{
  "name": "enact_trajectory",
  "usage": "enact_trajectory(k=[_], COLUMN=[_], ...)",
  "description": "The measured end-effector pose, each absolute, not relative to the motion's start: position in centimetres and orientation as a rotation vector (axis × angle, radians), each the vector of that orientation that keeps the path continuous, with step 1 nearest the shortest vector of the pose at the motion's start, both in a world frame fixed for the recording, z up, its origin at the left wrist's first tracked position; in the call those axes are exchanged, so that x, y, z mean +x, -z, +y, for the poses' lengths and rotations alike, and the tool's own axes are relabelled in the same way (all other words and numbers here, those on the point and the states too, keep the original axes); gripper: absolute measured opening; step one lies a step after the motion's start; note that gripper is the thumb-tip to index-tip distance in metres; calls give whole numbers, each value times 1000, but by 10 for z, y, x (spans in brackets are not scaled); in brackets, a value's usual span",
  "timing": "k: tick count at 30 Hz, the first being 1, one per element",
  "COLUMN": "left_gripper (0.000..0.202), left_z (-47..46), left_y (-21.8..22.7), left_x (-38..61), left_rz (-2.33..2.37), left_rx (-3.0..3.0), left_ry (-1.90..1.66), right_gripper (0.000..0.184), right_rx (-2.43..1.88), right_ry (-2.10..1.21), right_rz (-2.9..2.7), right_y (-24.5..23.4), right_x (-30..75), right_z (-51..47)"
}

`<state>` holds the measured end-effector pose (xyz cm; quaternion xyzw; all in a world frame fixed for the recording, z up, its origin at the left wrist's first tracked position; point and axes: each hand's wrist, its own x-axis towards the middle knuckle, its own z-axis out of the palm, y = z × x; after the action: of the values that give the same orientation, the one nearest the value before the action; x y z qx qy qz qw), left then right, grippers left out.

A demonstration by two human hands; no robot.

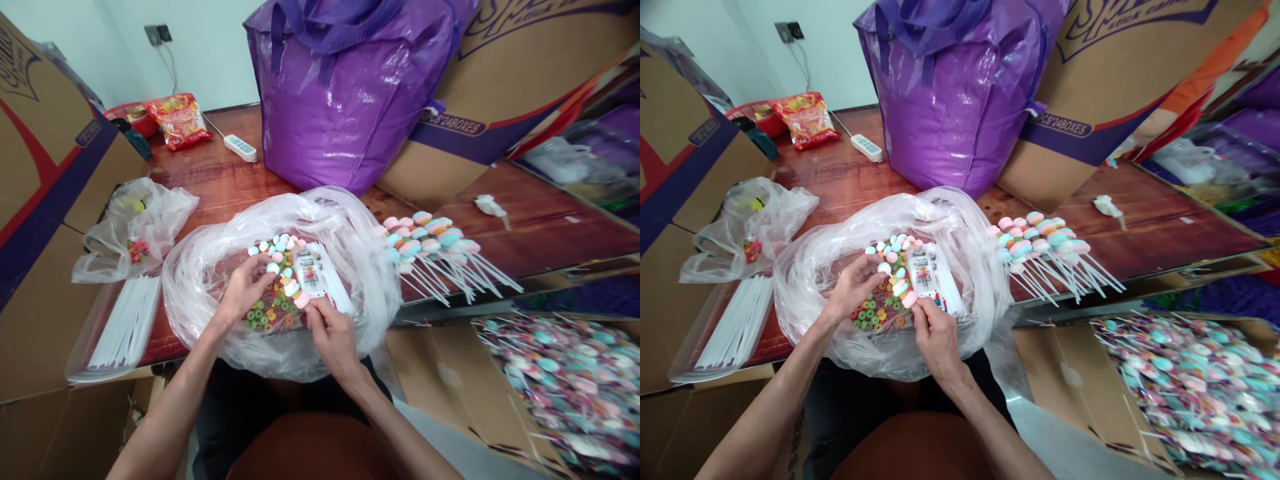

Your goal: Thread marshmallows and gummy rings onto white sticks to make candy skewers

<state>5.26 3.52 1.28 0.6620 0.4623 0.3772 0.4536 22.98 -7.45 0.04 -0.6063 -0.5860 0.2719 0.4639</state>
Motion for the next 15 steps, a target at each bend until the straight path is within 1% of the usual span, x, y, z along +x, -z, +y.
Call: enact_trajectory(k=[3, 5, 11, 15], left_gripper=[41, 44, 43, 33], left_z=[26, 20, 13, 10], left_y=[-12, -12, -8, -1], left_x=[50, 49, 51, 52], left_rz=[1101, 1103, 1138, 1226], left_rx=[1329, 1236, 1173, 1315], left_ry=[-1010, -1024, -1087, -1135], right_gripper=[26, 26, 23, 26], right_rx=[-1474, -1457, -1453, -1450], right_ry=[-671, -664, -560, -537], right_rz=[-1487, -1521, -1610, -1666], right_y=[-3, -3, 2, 1], right_x=[229, 227, 225, 224], right_z=[-73, -73, -70, -69])
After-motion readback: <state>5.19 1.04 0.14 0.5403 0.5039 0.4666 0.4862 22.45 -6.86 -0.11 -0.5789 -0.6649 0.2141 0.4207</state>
